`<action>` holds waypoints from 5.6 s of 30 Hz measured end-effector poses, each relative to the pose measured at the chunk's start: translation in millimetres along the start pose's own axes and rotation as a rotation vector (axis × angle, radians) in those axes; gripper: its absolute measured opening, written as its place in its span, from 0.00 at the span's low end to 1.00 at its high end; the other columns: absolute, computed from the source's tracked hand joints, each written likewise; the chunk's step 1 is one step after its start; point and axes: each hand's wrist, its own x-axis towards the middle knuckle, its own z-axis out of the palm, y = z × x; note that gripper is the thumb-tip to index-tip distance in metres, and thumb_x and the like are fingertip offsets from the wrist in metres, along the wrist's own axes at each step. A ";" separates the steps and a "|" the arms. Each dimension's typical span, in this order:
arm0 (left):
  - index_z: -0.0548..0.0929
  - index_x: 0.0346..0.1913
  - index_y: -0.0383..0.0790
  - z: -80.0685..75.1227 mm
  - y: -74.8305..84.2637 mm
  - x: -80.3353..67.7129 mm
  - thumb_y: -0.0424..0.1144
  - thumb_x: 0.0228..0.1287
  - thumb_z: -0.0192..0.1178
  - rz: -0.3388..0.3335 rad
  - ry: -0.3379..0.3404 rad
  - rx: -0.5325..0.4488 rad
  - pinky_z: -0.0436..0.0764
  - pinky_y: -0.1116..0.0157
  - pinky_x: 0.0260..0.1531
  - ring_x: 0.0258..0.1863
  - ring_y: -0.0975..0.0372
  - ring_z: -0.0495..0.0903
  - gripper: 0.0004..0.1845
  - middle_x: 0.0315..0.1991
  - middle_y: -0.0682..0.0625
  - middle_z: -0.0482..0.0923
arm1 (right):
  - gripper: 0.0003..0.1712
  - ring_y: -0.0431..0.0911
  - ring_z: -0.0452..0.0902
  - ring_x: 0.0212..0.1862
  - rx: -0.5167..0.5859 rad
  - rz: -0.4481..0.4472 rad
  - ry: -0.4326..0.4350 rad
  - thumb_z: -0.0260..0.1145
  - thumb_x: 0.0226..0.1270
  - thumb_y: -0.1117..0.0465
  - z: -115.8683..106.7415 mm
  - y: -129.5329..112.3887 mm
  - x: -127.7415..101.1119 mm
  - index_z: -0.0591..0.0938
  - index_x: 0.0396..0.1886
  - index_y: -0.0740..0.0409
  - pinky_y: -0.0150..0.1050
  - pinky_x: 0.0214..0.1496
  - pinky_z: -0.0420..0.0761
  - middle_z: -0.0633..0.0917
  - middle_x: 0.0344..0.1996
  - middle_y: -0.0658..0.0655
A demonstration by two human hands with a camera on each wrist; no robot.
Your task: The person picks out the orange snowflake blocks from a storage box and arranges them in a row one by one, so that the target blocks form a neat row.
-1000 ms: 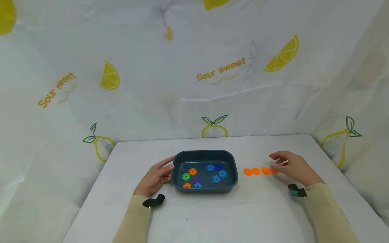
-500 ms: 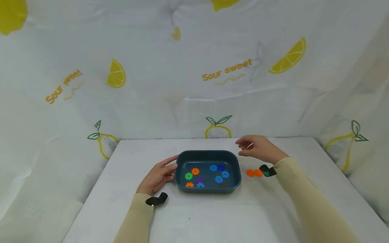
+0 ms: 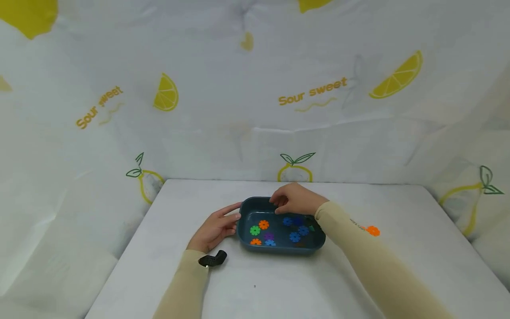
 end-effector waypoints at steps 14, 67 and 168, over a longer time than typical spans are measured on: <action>0.78 0.77 0.55 -2.3 3.4 1.2 0.45 0.75 0.70 -0.010 -0.036 -0.035 0.84 0.69 0.37 0.31 0.64 0.79 0.30 0.37 0.52 0.81 | 0.15 0.38 0.83 0.41 -0.156 -0.018 -0.077 0.80 0.68 0.57 47.0 -5.9 37.5 0.93 0.52 0.55 0.43 0.53 0.88 0.91 0.40 0.47; 0.74 0.79 0.53 2.9 -2.2 0.3 0.45 0.77 0.68 -0.021 0.023 -0.011 0.83 0.71 0.35 0.31 0.66 0.78 0.31 0.36 0.54 0.81 | 0.15 0.47 0.84 0.51 0.181 0.237 0.371 0.75 0.72 0.58 -23.7 81.4 -135.0 0.89 0.57 0.50 0.42 0.56 0.87 0.89 0.50 0.52; 0.77 0.77 0.55 6.1 2.7 -0.2 0.45 0.76 0.70 -0.036 0.032 -0.005 0.84 0.69 0.36 0.31 0.64 0.79 0.30 0.36 0.53 0.82 | 0.21 0.47 0.84 0.55 0.190 0.015 -0.012 0.76 0.72 0.64 -20.7 29.8 -36.6 0.87 0.63 0.54 0.47 0.65 0.86 0.89 0.56 0.56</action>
